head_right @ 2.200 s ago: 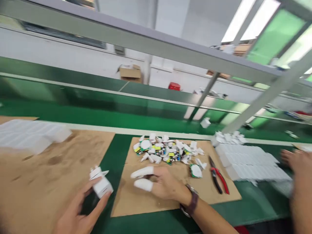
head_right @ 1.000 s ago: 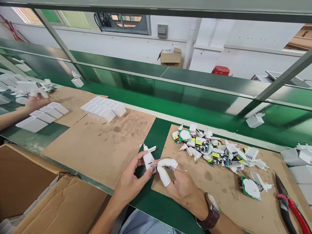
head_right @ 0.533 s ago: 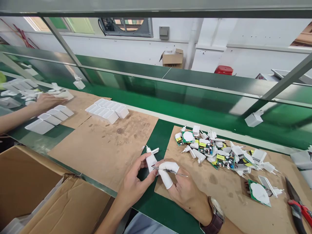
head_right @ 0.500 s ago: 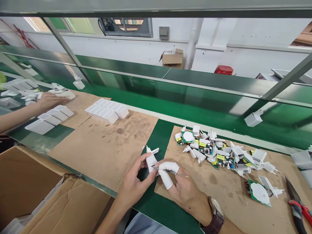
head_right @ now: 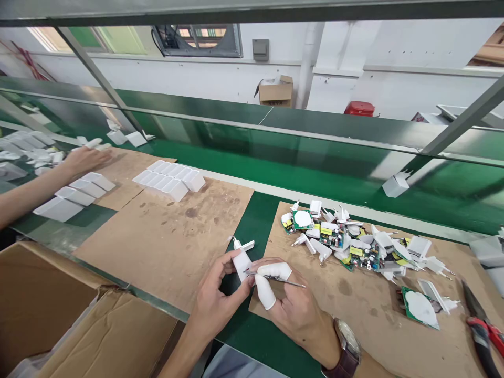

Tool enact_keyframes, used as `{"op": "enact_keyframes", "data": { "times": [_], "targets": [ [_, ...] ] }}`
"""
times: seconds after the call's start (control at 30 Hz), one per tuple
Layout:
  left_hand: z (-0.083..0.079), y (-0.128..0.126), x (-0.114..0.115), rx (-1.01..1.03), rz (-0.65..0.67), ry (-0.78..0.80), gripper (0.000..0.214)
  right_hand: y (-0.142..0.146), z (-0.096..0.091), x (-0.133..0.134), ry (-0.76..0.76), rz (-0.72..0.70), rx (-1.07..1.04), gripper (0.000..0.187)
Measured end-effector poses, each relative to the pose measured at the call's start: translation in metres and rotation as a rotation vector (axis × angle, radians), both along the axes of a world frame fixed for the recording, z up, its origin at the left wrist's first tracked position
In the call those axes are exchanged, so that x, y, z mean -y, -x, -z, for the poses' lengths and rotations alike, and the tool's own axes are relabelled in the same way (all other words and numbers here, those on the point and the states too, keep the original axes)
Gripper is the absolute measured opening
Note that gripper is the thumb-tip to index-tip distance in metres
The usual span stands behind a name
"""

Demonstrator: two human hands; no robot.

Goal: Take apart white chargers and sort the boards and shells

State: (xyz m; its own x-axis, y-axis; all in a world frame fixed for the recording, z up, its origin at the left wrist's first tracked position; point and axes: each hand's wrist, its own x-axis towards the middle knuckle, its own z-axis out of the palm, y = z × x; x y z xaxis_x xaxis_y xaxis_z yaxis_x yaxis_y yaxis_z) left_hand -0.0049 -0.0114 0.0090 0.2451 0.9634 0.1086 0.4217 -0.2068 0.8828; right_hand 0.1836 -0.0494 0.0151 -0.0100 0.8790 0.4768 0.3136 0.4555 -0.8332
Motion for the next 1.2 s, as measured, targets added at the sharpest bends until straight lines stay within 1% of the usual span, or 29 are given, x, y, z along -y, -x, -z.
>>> {"op": "enact_keyframes", "data": {
  "times": [0.13, 0.23, 0.4, 0.63, 0.77, 0.87, 0.97, 1.1, 1.2],
  "targets": [
    [0.003, 0.000, 0.001, -0.002, -0.052, -0.037, 0.045, 0.000, 0.003, 0.003, 0.004, 0.015, 0.011, 0.019],
    [0.005, -0.001, 0.002, 0.001, -0.068, -0.086, 0.045, 0.000, 0.005, 0.004, 0.010, -0.005, 0.014, 0.018],
    [0.006, -0.001, 0.001, 0.004, -0.056, -0.129, 0.043, 0.003, 0.001, 0.003, -0.001, -0.024, -0.020, 0.019],
    [0.012, 0.000, 0.001, -0.034, -0.044, -0.192, 0.044, 0.002, -0.013, 0.000, -0.001, -0.041, -0.039, 0.019],
    [0.013, 0.000, 0.000, -0.037, -0.023, -0.236, 0.043, 0.002, -0.013, 0.001, 0.015, -0.047, -0.024, 0.018],
    [0.011, 0.001, -0.001, -0.051, -0.013, -0.259, 0.041, 0.001, -0.013, 0.002, 0.049, -0.027, -0.001, 0.018],
    [0.007, 0.001, -0.001, -0.069, -0.003, -0.257, 0.042, -0.002, -0.020, 0.002, 0.104, -0.016, 0.015, 0.016],
    [0.003, 0.001, 0.000, -0.093, 0.012, -0.259, 0.041, -0.007, -0.035, 0.000, 0.197, -0.038, 0.102, 0.016],
    [0.001, 0.000, 0.000, -0.105, 0.018, -0.278, 0.040, -0.010, -0.045, -0.002, 0.214, -0.067, 0.139, 0.014]
  ]
}}
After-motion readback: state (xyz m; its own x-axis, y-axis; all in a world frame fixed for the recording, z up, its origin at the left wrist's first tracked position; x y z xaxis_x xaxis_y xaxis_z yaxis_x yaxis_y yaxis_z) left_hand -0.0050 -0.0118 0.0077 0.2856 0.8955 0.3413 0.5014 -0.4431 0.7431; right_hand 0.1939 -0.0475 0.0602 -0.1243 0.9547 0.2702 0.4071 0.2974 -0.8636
